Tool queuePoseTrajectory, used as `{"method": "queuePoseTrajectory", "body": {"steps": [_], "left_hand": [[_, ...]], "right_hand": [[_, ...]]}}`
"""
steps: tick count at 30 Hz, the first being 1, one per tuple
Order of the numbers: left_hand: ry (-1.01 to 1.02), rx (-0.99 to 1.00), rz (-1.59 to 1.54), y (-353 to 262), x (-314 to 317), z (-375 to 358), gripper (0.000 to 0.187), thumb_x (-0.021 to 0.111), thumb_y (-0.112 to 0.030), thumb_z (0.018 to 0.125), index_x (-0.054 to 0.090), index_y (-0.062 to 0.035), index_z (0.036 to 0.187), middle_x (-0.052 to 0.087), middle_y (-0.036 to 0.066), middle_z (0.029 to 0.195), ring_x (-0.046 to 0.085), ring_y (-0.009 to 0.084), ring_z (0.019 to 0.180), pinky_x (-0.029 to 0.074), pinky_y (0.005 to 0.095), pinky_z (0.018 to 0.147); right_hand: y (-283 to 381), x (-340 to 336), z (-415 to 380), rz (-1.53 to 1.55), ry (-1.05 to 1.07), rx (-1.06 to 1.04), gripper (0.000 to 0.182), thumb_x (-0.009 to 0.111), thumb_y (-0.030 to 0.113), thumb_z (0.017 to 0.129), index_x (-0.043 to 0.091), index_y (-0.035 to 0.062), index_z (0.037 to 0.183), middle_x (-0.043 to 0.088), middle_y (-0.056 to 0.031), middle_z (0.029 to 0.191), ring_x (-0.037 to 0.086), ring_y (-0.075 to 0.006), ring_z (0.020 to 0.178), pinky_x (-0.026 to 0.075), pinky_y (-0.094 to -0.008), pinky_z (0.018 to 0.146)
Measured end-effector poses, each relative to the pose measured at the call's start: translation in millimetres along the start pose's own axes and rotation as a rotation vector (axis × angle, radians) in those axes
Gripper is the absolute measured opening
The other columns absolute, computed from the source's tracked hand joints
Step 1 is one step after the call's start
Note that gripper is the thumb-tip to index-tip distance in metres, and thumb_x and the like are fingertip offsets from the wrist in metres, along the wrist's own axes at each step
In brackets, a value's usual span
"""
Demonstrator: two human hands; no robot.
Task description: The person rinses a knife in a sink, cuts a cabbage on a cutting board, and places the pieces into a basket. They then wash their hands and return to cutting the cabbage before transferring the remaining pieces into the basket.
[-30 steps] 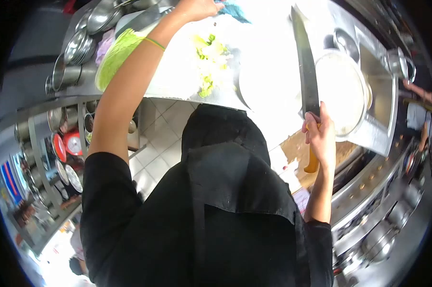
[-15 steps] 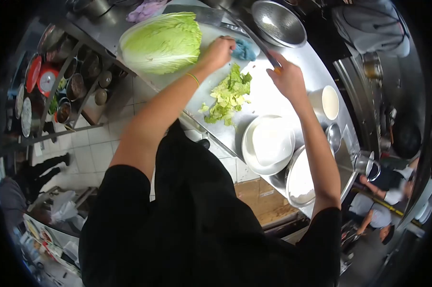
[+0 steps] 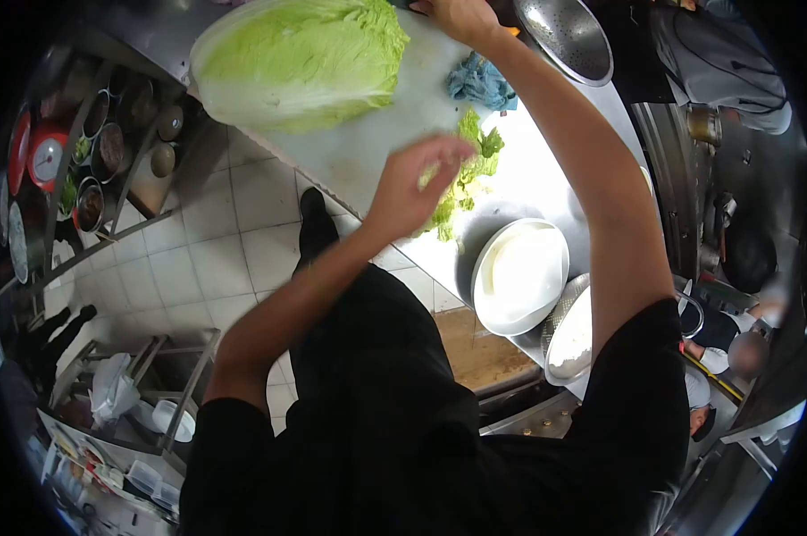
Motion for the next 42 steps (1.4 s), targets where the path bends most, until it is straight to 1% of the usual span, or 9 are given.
{"method": "queuePoseTrajectory", "body": {"steps": [2,4,10,19,22,27,30,33,42], "left_hand": [[0.157,-0.199,-0.005,-4,9,-50,0.016,0.050,-0.010,0.091,0.060,0.0010,0.099,0.063,0.008,0.092,0.057,0.0142,0.085,0.044,0.0272,0.080],[0.209,-0.425,-0.329,14,11,-101,0.024,0.052,-0.019,0.092,0.061,0.0031,0.095,0.061,0.008,0.091,0.058,0.0159,0.089,0.045,0.0295,0.083],[0.127,-1.113,-0.878,89,-1,-202,0.056,0.030,-0.042,0.096,0.041,0.0041,0.124,0.051,0.022,0.121,0.053,0.0328,0.110,0.042,0.0442,0.095],[0.172,-1.239,-1.088,104,7,-173,0.067,0.025,-0.043,0.095,0.026,0.0132,0.132,0.031,0.028,0.139,0.028,0.0363,0.132,0.023,0.0459,0.108],[0.201,-1.238,-1.154,98,9,-165,0.068,0.027,-0.042,0.095,0.023,0.0144,0.133,0.029,0.028,0.139,0.028,0.0372,0.132,0.022,0.0457,0.109],[0.106,-1.293,-1.287,96,11,-162,0.067,0.025,-0.037,0.094,0.018,0.0169,0.133,0.025,0.030,0.141,0.026,0.0392,0.133,0.020,0.0468,0.110],[0.173,-1.332,-1.325,89,14,-163,0.066,0.021,-0.036,0.093,0.019,0.0170,0.133,0.024,0.031,0.141,0.024,0.0397,0.133,0.019,0.0478,0.110],[0.190,-1.410,-1.221,91,14,-161,0.066,0.019,-0.035,0.092,0.019,0.0173,0.132,0.025,0.031,0.140,0.023,0.0404,0.133,0.018,0.0489,0.110],[0.265,-1.343,-1.297,98,18,-139,0.050,0.019,-0.021,0.095,0.020,0.0095,0.135,0.028,0.028,0.137,0.030,0.0435,0.127,0.023,0.0517,0.109]], "right_hand": [[8,-16,-21,-0.039,-0.328,-0.198,0.035,0.052,0.023,0.086,0.056,0.0069,0.117,0.064,-0.0164,0.100,0.062,-0.0297,0.082,0.048,-0.0386,0.078],[13,-45,-53,0.281,-0.223,0.033,0.032,0.062,0.017,0.079,0.060,0.0143,0.110,0.058,-0.0139,0.103,0.057,-0.0337,0.090,0.048,-0.0397,0.078],[26,-38,-154,0.143,-0.192,-0.030,0.033,0.061,-0.003,0.073,0.062,0.0106,0.103,0.057,-0.0107,0.105,0.057,-0.0295,0.090,0.048,-0.0367,0.079],[-56,-91,-261,0.267,-0.404,0.622,0.026,0.062,-0.004,0.070,0.066,0.0058,0.094,0.058,-0.0125,0.100,0.059,-0.0202,0.082,0.050,-0.0269,0.065],[-29,-87,-270,-0.118,-0.368,0.379,0.026,0.065,0.005,0.071,0.065,0.0067,0.097,0.056,-0.0144,0.108,0.057,-0.0253,0.095,0.050,-0.0304,0.073],[-33,32,-253,0.827,-0.245,0.934,0.066,0.039,0.049,0.091,0.032,0.0036,0.138,0.046,-0.0213,0.130,0.046,-0.0352,0.118,0.031,-0.0389,0.102],[-16,49,-235,0.867,-0.328,0.949,0.067,0.036,0.050,0.090,0.030,0.0047,0.139,0.034,-0.0192,0.141,0.031,-0.0323,0.131,0.022,-0.0392,0.108],[24,33,-245,0.865,-0.408,1.009,0.061,0.034,0.052,0.092,0.041,0.0074,0.133,0.050,-0.0209,0.126,0.045,-0.0325,0.118,0.031,-0.0369,0.101],[145,-7,-246,0.409,-0.485,0.985,0.035,0.068,0.027,0.075,0.059,0.0110,0.105,0.054,-0.0149,0.111,0.051,-0.0341,0.104,0.041,-0.0398,0.090]]}}
Point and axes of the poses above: each hand's wrist, its own z-axis towards the middle knuckle, its own x-axis out of the palm, y = z × x, the point moved 9 cm from there along z, towards the middle knuckle
